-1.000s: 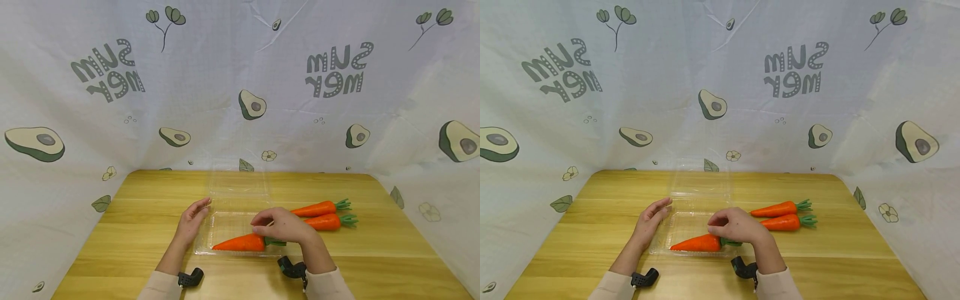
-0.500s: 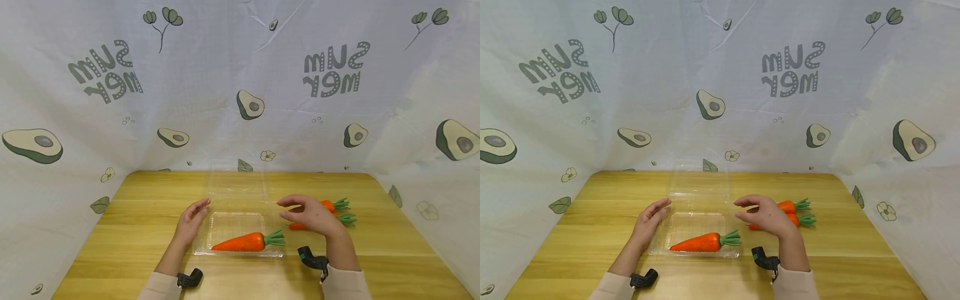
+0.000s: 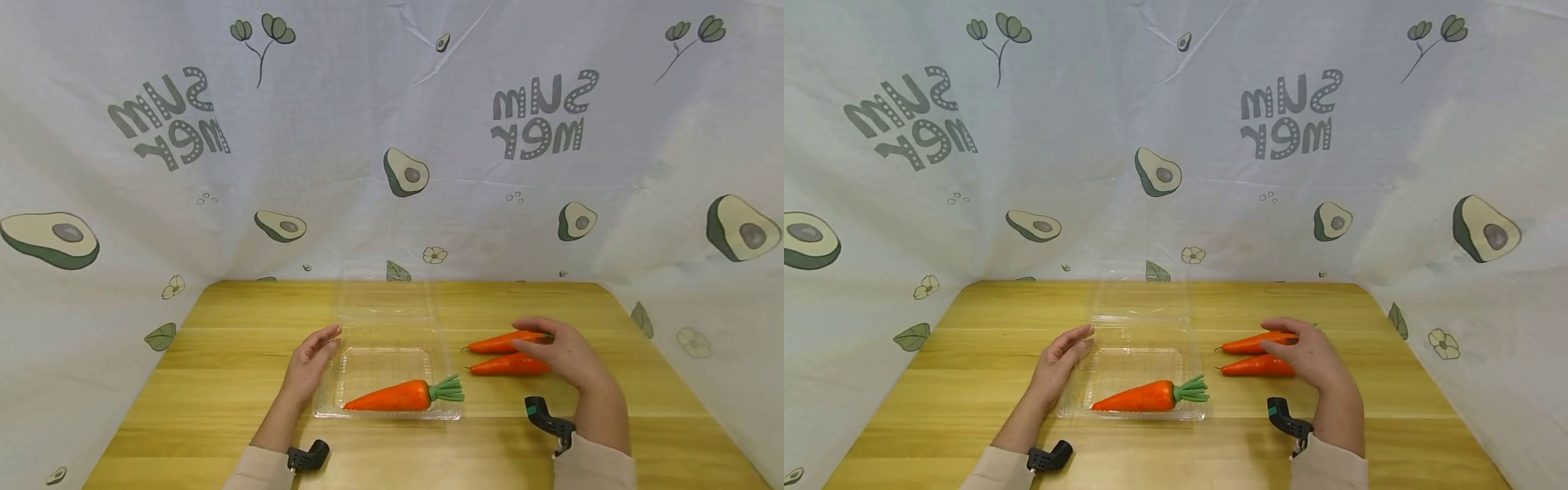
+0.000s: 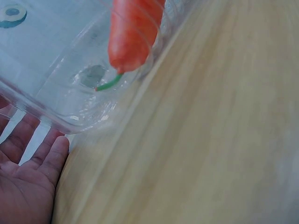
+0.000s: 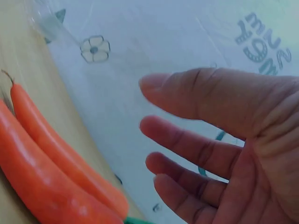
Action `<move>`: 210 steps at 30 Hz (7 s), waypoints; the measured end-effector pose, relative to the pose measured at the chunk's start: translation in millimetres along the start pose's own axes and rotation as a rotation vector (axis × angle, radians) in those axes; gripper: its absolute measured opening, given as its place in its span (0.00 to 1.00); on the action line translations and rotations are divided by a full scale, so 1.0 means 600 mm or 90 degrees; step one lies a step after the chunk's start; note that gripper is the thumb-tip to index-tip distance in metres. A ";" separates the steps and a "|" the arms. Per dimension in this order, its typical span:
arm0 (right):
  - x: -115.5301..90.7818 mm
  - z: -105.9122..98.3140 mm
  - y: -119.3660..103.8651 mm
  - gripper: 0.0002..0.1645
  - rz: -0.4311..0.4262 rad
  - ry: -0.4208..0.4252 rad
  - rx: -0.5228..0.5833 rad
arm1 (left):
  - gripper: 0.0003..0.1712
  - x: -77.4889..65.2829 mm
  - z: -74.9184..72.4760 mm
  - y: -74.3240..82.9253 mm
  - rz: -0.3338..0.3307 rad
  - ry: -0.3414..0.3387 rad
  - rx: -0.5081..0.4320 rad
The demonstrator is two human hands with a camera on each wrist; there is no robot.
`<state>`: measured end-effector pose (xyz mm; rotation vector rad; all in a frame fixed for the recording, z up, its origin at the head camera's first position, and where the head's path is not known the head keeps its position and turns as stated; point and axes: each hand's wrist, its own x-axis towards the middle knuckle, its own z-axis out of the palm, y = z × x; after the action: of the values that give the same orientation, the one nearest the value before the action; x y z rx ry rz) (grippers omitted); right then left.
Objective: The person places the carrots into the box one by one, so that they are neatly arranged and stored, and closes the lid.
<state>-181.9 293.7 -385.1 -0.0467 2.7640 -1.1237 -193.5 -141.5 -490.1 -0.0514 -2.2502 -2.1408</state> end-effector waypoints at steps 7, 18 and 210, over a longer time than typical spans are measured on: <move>-0.004 -0.022 0.038 0.34 0.047 -0.019 -0.028 | 0.24 -0.003 -0.001 0.002 -0.002 0.001 -0.003; 0.003 -0.013 0.066 0.41 0.097 -0.038 -0.020 | 0.24 -0.002 0.000 0.002 -0.001 -0.001 0.003; 0.045 0.182 -0.134 0.17 -0.201 -0.200 0.088 | 0.22 -0.003 -0.001 0.000 0.004 0.003 0.005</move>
<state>-193.6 158.6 -409.8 -0.6057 2.4478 -1.2517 -191.6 -141.9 -490.2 -0.0530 -2.2527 -2.1276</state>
